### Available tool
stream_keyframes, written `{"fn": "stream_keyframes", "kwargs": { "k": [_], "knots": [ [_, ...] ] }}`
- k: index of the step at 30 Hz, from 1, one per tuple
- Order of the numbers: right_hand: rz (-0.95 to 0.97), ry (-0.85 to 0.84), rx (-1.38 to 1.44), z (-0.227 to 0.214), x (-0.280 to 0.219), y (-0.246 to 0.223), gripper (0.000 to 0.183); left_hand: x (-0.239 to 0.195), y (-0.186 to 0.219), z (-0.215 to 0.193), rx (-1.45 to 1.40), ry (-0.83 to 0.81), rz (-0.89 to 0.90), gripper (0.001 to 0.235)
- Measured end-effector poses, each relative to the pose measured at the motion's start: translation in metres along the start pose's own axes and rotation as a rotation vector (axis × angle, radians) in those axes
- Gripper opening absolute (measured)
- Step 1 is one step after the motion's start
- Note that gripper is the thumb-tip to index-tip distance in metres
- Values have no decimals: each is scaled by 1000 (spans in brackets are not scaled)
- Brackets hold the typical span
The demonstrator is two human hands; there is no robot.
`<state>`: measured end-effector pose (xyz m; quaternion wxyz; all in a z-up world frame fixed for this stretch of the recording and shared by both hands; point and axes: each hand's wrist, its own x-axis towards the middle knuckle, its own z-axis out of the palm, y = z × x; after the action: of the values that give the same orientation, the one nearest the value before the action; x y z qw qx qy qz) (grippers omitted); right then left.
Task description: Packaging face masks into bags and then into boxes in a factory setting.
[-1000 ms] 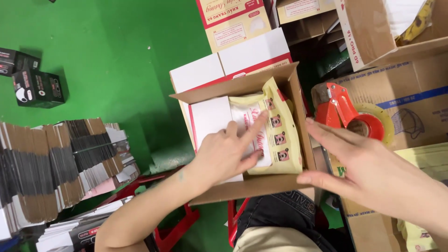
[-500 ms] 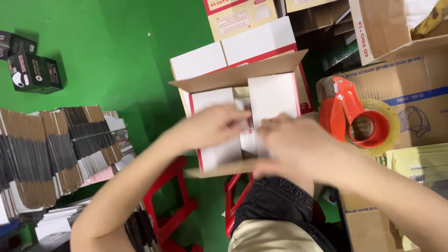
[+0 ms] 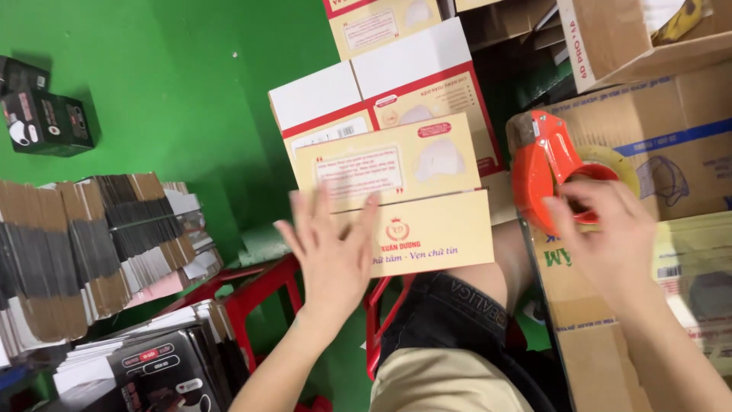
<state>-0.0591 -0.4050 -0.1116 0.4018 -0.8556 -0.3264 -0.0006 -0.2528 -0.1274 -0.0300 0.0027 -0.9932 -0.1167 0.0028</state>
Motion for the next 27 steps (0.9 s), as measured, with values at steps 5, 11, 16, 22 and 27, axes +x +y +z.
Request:
{"fn": "stream_keyframes", "kwargs": {
  "k": [5, 11, 16, 22, 27],
  "knots": [
    [81, -80, -340, 13, -27, 41, 55, 2, -13, 7, -230, 196, -151, 49],
    [223, -283, -295, 25, -1, 37, 61, 9, -24, 7, -271, 178, -69, 45],
    [620, -144, 717, -34, 2, 72, 48, 19, -15, -3, -167, 181, -92, 42],
    [687, -350, 1057, -44, 98, 52, 39, 10, -22, 10, -296, 217, -46, 39],
    [116, -910, 826, 10, 162, -54, 27, 8, -35, -2, -443, 105, -101, 43]
  ]
}}
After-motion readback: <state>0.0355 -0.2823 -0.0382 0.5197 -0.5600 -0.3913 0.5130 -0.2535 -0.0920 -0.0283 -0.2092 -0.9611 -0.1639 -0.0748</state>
